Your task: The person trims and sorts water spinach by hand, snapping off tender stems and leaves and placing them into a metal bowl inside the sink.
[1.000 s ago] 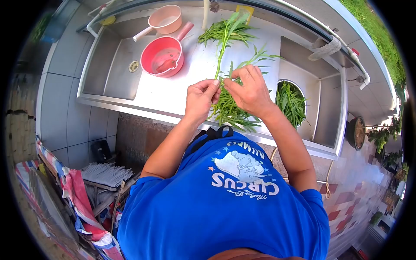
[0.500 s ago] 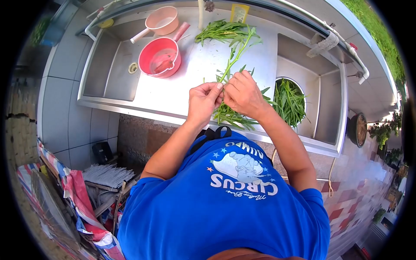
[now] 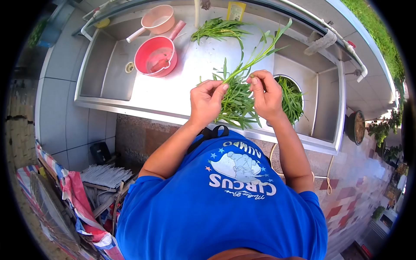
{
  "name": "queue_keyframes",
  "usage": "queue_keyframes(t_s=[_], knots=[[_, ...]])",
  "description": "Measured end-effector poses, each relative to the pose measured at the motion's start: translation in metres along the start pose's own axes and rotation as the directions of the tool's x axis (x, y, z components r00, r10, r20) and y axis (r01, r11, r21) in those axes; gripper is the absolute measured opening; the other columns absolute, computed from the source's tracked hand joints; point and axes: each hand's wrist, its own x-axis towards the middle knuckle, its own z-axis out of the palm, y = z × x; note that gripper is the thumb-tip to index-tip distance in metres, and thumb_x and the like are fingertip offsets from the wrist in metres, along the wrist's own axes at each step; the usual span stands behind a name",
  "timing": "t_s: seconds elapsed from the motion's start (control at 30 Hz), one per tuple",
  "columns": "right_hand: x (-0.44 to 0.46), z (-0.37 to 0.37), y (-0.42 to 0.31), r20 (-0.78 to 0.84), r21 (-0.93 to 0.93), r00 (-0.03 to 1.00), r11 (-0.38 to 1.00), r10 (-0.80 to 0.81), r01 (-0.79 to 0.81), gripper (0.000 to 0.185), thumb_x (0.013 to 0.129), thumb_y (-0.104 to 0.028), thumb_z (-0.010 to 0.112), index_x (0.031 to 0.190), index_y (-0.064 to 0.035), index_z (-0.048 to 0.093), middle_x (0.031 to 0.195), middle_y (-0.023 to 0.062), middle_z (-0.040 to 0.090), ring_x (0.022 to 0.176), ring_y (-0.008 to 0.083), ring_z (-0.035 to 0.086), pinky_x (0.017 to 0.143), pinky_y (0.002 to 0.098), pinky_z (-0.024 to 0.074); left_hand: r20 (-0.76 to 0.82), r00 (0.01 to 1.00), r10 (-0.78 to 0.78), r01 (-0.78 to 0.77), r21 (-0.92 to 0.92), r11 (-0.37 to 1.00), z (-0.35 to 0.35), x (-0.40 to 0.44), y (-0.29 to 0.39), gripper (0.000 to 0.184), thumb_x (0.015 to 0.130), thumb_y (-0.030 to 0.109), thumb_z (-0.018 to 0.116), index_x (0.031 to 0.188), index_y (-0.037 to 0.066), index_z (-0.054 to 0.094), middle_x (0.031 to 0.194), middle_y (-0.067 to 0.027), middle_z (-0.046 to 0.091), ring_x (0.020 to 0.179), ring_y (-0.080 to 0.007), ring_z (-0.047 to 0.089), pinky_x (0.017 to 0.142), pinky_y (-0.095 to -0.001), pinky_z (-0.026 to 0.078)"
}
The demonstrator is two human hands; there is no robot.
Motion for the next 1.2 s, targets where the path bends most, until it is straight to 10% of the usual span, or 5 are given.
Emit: queue_keyframes(t_s=[0.1, 0.37, 0.57, 0.7, 1.2], knots=[[0.008, -0.01, -0.017, 0.121, -0.492, 0.906, 0.768, -0.407, 0.411, 0.022, 0.09, -0.006, 0.072, 0.11, 0.0001, 0.066, 0.098, 0.0108, 0.064, 0.081, 0.0249, 0.064, 0.064, 0.0354, 0.0519, 0.016, 0.987, 0.16, -0.161, 0.196, 0.967, 0.001, -0.002, -0.001, 0.013, 0.094, 0.006, 0.074, 0.099, -0.006, 0.075, 0.077, -0.0062, 0.068, 0.066, -0.0089, 0.06, 0.058, -0.0249, 0.048], [-0.007, -0.002, 0.016, 0.48, -0.614, 0.823, 0.555, -0.302, 0.562, 0.022, 0.074, -0.013, 0.074, 0.095, -0.0052, 0.072, 0.085, 0.007, 0.065, 0.08, 0.0245, 0.058, 0.063, 0.0339, 0.0537, 0.147, 0.965, 0.219, -0.254, 0.295, 0.921, 0.0, -0.005, -0.021, 0.009, 0.088, 0.002, 0.075, 0.093, -0.005, 0.075, 0.074, -0.0136, 0.067, 0.058, -0.0203, 0.06, 0.055, -0.0324, 0.046], [-0.031, 0.011, 0.049, 0.141, -0.274, 0.99, 0.961, 0.001, 0.038, 0.007, 0.078, -0.005, 0.067, 0.083, -0.0043, 0.071, 0.069, 0.0125, 0.06, 0.067, 0.0242, 0.056, 0.057, 0.0307, 0.0453, 0.226, 0.973, 0.045, -0.067, 0.089, 0.994, 0.006, -0.002, -0.045, 0.011, 0.091, 0.004, 0.074, 0.096, -0.006, 0.076, 0.077, -0.0089, 0.068, 0.065, -0.0129, 0.06, 0.058, -0.028, 0.047], [-0.038, 0.005, 0.066, -0.02, 0.304, 0.841, 0.805, 0.541, -0.51, 0.013, 0.089, -0.004, 0.059, 0.081, 0.001, 0.068, 0.067, 0.0052, 0.064, 0.064, 0.0101, 0.054, 0.059, 0.0274, 0.0424, 0.214, 0.972, -0.099, 0.107, -0.026, 0.994, 0.006, 0.0, -0.057, 0.013, 0.092, 0.007, 0.075, 0.095, -0.005, 0.077, 0.075, -0.0089, 0.069, 0.068, -0.0127, 0.063, 0.06, -0.0279, 0.049], [-0.103, -0.057, 0.067, -0.344, -0.425, 0.88, 0.782, 0.326, -0.456, 0.018, 0.105, -0.015, 0.058, 0.107, -0.0043, 0.073, 0.105, 0.011, 0.074, 0.117, 0.0306, 0.056, 0.103, 0.0419, 0.0435, 0.097, 0.984, 0.152, -0.165, 0.824, 0.542, -0.045, 0.218, -0.17, 0.032, 0.088, 0.017, 0.07, 0.107, -0.008, 0.069, 0.114, -0.0284, 0.066, 0.111, -0.044, 0.061, 0.098, -0.0485, 0.051]])
